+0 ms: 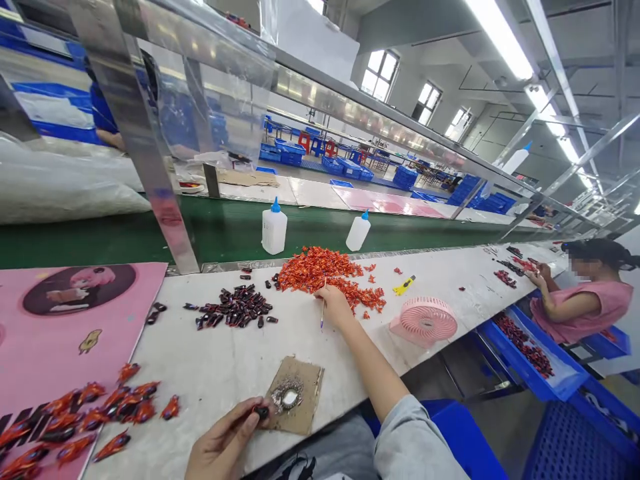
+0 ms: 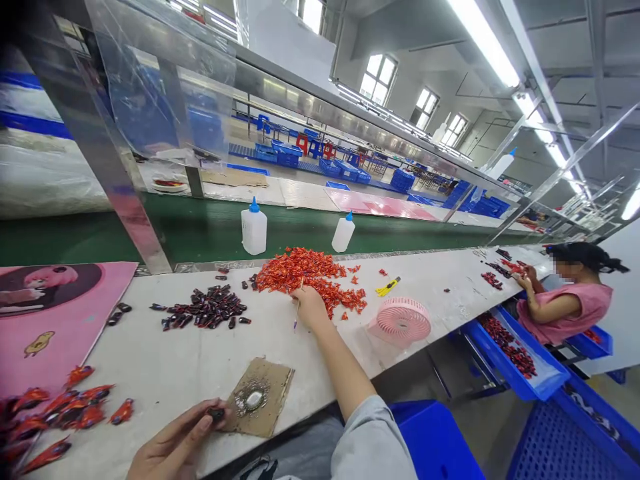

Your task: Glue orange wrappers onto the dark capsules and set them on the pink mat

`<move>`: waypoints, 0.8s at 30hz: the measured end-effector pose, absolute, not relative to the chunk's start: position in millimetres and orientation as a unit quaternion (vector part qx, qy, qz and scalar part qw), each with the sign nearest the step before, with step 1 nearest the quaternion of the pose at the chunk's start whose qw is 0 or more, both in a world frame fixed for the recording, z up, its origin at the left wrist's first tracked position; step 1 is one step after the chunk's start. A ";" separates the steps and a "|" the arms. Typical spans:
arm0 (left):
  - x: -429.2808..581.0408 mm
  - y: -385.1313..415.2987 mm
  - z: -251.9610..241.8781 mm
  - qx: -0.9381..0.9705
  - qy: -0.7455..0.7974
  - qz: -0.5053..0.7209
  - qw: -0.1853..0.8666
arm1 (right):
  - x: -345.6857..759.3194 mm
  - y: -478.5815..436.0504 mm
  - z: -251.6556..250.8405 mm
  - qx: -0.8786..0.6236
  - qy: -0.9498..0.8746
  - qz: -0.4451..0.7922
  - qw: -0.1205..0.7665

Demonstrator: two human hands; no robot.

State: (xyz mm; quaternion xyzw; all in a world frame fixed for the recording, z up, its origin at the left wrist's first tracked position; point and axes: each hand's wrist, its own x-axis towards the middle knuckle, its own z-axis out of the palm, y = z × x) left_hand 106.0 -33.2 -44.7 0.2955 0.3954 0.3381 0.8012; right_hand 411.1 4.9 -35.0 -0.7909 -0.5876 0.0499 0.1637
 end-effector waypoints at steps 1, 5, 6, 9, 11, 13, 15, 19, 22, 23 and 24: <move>105.2 -31.5 -43.1 0.285 0.391 0.328 0.812 | 410.0 4.0 -34.9 -0.797 -0.575 0.056 0.175; 100.5 -29.2 -38.4 0.249 0.399 0.318 0.823 | 407.2 -2.3 -34.7 -0.817 -0.524 0.083 0.226; 98.9 -29.4 -39.0 0.245 0.399 0.315 0.826 | 406.8 -4.5 -34.3 -0.820 -0.511 0.091 0.241; 94.3 -30.0 -45.7 0.252 0.378 0.300 0.839 | 406.9 -10.7 -31.4 -0.820 -0.480 0.114 0.290; 92.1 -30.7 -51.6 0.261 0.362 0.298 0.844 | 407.5 -14.1 -27.9 -0.813 -0.463 0.129 0.329; 91.7 -32.7 -54.7 0.264 0.352 0.303 0.845 | 407.7 -16.6 -23.4 -0.800 -0.447 0.146 0.373; 93.3 -35.9 -52.8 0.270 0.339 0.318 0.843 | 406.3 -19.1 -18.6 -0.778 -0.431 0.170 0.425; 99.9 -40.2 -35.7 0.302 0.318 0.355 0.826 | 393.5 -29.2 -8.7 -0.702 -0.392 0.237 0.546; 104.5 -33.7 -16.0 0.324 0.307 0.334 0.830 | 371.0 -41.9 0.5 -0.627 -0.361 0.287 0.628; 106.2 -29.5 -8.6 0.331 0.300 0.328 0.832 | 361.0 -46.0 4.2 -0.605 -0.350 0.305 0.647; 108.0 -24.6 -1.0 0.339 0.291 0.327 0.833 | 350.0 -49.7 8.0 -0.585 -0.340 0.324 0.661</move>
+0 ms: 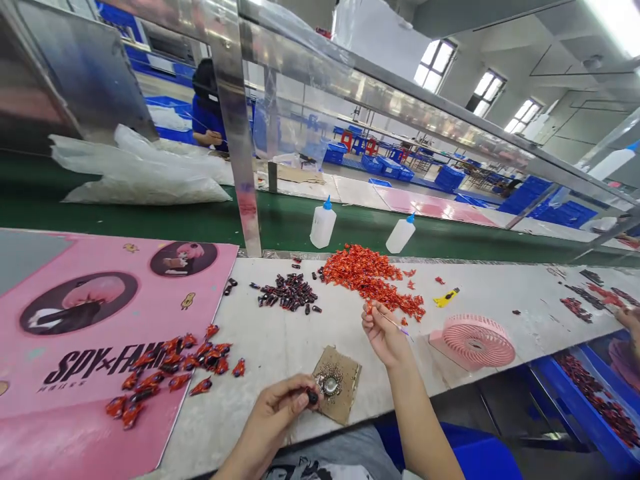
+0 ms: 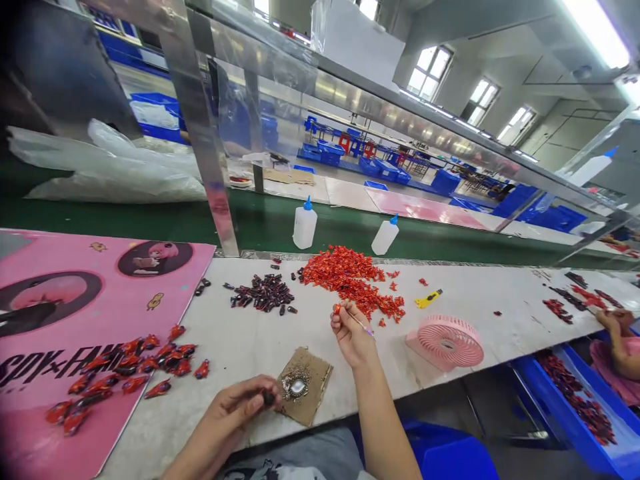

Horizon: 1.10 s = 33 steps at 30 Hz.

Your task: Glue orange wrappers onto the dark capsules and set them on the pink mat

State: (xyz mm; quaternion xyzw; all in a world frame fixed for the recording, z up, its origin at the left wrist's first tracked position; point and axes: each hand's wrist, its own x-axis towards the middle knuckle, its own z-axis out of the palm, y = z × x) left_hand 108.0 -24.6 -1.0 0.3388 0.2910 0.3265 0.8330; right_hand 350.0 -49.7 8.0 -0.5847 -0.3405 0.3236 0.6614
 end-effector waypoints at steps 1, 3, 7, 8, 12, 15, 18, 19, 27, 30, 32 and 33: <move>110.2 -19.5 6.6 0.350 0.279 0.328 0.832 | 338.4 -52.7 11.8 -0.566 -0.334 0.343 0.671; 114.9 -10.0 20.9 0.374 0.252 0.333 0.828 | 315.3 -56.3 18.4 -0.537 -0.330 0.378 0.678; 124.1 1.0 41.6 0.389 0.240 0.347 0.819 | 285.6 -54.2 25.2 -0.526 -0.395 0.378 0.651; 125.9 2.2 44.6 0.385 0.246 0.350 0.818 | 283.8 -51.7 26.3 -0.536 -0.431 0.349 0.637; 130.7 5.5 49.7 0.360 0.264 0.339 0.828 | 293.0 -39.0 35.4 -0.548 -0.582 0.240 0.551; 132.0 9.1 49.8 0.347 0.267 0.315 0.842 | 303.5 -33.3 44.7 -0.527 -0.663 0.190 0.497; 133.5 13.8 49.3 0.334 0.273 0.291 0.854 | 309.6 -33.1 49.7 -0.511 -0.703 0.126 0.478; 134.2 15.4 49.0 0.327 0.273 0.285 0.859 | 310.6 -33.8 50.2 -0.504 -0.714 0.109 0.474; 130.4 22.5 48.2 0.242 0.254 0.272 0.896 | 311.7 -35.6 54.6 -0.490 -0.712 0.140 0.483; 124.6 22.2 55.9 0.251 0.246 0.279 0.894 | 306.2 -32.7 60.0 -0.486 -0.677 0.185 0.520; 122.0 20.6 63.5 0.262 0.253 0.301 0.881 | 298.6 -31.2 63.7 -0.488 -0.635 0.212 0.560; 121.3 19.3 67.5 0.271 0.260 0.323 0.869 | 293.7 -30.8 65.4 -0.490 -0.608 0.230 0.580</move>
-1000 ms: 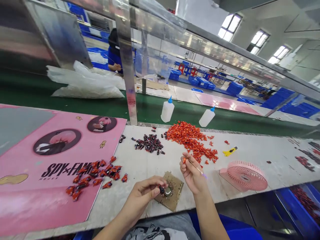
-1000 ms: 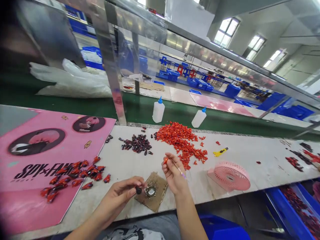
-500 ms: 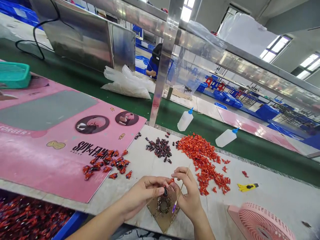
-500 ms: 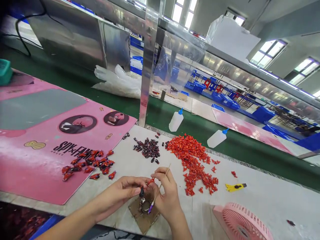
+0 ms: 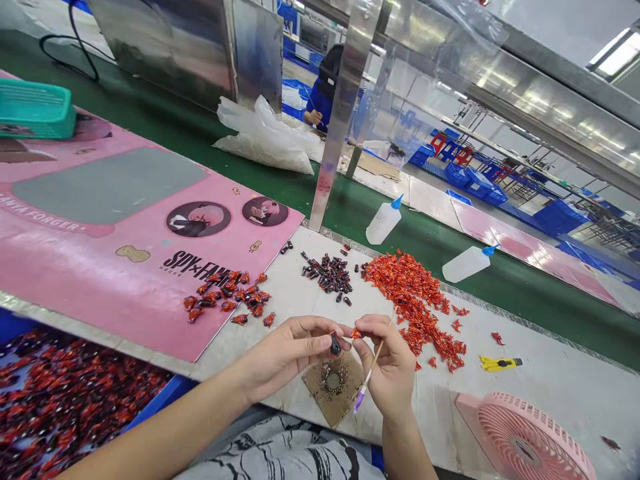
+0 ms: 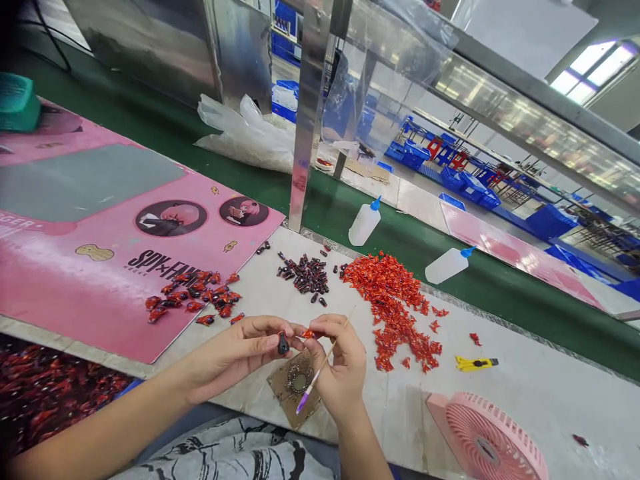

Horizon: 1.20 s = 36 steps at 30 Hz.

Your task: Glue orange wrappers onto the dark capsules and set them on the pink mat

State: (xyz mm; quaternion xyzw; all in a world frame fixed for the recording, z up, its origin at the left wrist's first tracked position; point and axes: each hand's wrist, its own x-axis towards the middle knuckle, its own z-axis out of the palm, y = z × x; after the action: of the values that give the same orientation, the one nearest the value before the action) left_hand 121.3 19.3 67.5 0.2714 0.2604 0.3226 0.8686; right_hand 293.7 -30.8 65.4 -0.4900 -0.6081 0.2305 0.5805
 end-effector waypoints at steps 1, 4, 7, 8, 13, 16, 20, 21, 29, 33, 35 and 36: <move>120.9 17.8 71.2 0.284 0.270 0.351 0.851 | 288.2 -30.8 67.2 -0.490 -0.579 0.253 0.601; 120.6 12.2 80.4 0.343 0.291 0.445 0.775 | 270.6 -32.0 71.9 -0.468 -0.506 0.325 0.647; 119.4 6.1 86.9 0.404 0.279 0.512 0.705 | 256.4 -34.8 75.2 -0.447 -0.475 0.359 0.667; 118.5 4.2 88.8 0.419 0.273 0.528 0.686 | 253.2 -36.0 76.0 -0.445 -0.476 0.360 0.668; 112.9 -2.4 95.1 0.477 0.287 0.570 0.605 | 246.0 -40.8 78.3 -0.456 -0.500 0.341 0.653; 110.7 -3.3 95.8 0.496 0.277 0.575 0.589 | 244.8 -41.1 78.5 -0.453 -0.514 0.325 0.651; 109.8 -2.5 96.1 0.496 0.270 0.586 0.581 | 245.2 -41.6 77.3 -0.441 -0.541 0.316 0.643; 109.7 -2.5 96.2 0.494 0.272 0.589 0.579 | 246.0 -42.5 76.9 -0.444 -0.550 0.312 0.636; 108.8 -5.8 94.3 0.489 0.271 0.605 0.567 | 259.9 -51.9 78.2 -0.488 -0.672 0.097 0.549; 102.5 -2.9 95.6 0.560 0.246 0.594 0.523 | 256.1 -50.4 83.9 -0.477 -0.703 0.010 0.528; 98.9 -0.6 95.6 0.620 0.227 0.592 0.462 | 251.3 -49.1 88.0 -0.466 -0.711 -0.024 0.526; 97.4 0.3 95.0 0.649 0.213 0.594 0.426 | 248.9 -48.6 90.2 -0.458 -0.715 -0.034 0.527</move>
State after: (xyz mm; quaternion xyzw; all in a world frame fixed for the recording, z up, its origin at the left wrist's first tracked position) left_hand 97.4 0.3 95.0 0.6487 0.2134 0.5936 0.4259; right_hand 248.9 -48.6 90.2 -0.4580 -0.7153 -0.0336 0.5267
